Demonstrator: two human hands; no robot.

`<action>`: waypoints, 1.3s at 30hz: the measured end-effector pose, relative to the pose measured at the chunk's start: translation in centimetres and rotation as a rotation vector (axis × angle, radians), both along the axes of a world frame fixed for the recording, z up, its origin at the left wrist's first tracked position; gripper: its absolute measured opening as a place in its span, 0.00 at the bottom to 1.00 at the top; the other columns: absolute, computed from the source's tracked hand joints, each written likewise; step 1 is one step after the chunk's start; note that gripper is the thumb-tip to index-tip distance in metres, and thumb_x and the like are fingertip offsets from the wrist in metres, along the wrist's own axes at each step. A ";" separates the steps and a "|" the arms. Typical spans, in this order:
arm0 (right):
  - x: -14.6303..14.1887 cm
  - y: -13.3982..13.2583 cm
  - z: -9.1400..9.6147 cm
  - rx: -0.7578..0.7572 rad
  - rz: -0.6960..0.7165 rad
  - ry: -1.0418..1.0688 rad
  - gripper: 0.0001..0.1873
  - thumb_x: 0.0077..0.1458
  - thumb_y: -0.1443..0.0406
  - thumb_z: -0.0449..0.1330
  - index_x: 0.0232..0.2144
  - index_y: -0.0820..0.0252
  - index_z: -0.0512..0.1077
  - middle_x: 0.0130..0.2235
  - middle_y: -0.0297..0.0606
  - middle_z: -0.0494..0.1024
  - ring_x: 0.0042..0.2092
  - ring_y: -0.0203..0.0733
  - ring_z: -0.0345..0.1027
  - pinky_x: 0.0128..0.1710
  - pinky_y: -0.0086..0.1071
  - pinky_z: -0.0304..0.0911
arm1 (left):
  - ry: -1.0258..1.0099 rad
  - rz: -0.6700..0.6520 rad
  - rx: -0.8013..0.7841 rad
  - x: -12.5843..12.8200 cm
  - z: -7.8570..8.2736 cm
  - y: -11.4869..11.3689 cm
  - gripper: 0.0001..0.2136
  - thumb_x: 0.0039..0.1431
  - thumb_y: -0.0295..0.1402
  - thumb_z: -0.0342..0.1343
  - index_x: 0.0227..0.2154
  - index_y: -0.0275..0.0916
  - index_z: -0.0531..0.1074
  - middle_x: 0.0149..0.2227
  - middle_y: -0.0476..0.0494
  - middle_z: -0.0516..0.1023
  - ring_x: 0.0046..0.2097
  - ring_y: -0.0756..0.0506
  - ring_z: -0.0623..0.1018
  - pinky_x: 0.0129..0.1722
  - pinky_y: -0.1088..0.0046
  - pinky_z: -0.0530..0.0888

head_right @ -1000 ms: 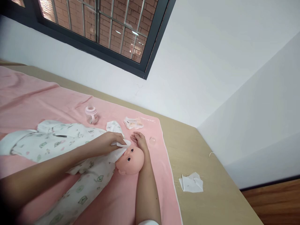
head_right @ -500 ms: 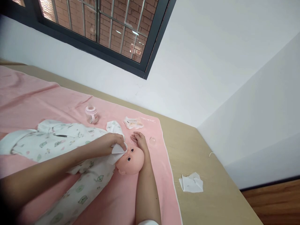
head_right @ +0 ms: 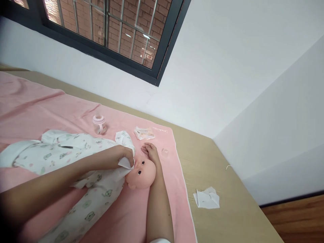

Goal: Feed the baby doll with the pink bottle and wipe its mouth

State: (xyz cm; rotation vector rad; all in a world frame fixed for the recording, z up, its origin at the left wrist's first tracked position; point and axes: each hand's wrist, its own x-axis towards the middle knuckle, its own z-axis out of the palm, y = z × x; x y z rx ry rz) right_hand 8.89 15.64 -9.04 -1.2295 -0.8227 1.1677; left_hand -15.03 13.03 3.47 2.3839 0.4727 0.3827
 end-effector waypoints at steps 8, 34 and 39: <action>0.2 -0.7 1.8 -0.015 0.100 -0.089 0.20 0.44 0.58 0.67 0.40 0.59 0.72 0.42 0.40 0.78 0.42 0.39 0.73 0.54 0.40 0.65 | -0.049 -0.188 -0.074 -1.9 1.4 0.8 0.10 0.51 0.24 0.55 0.32 0.43 0.78 0.36 0.50 0.78 0.36 0.49 0.77 0.35 0.79 0.70; -10.5 -9.9 17.5 0.303 -0.043 -1.014 0.09 0.57 0.58 0.58 0.31 0.56 0.73 0.40 0.37 0.79 0.39 0.40 0.73 0.42 0.34 0.67 | -0.241 0.261 0.122 -7.1 4.0 4.4 0.20 0.62 0.42 0.48 0.55 0.48 0.70 0.65 0.48 0.61 0.65 0.41 0.61 0.61 0.63 0.63; -6.6 -6.3 16.6 0.104 -0.295 -1.169 0.15 0.54 0.61 0.58 0.44 0.54 0.72 0.31 0.34 0.79 0.33 0.41 0.72 0.38 0.34 0.64 | -0.341 0.648 0.159 -10.3 2.5 9.2 0.26 0.59 0.46 0.49 0.58 0.43 0.65 0.61 0.43 0.67 0.58 0.39 0.69 0.56 0.64 0.68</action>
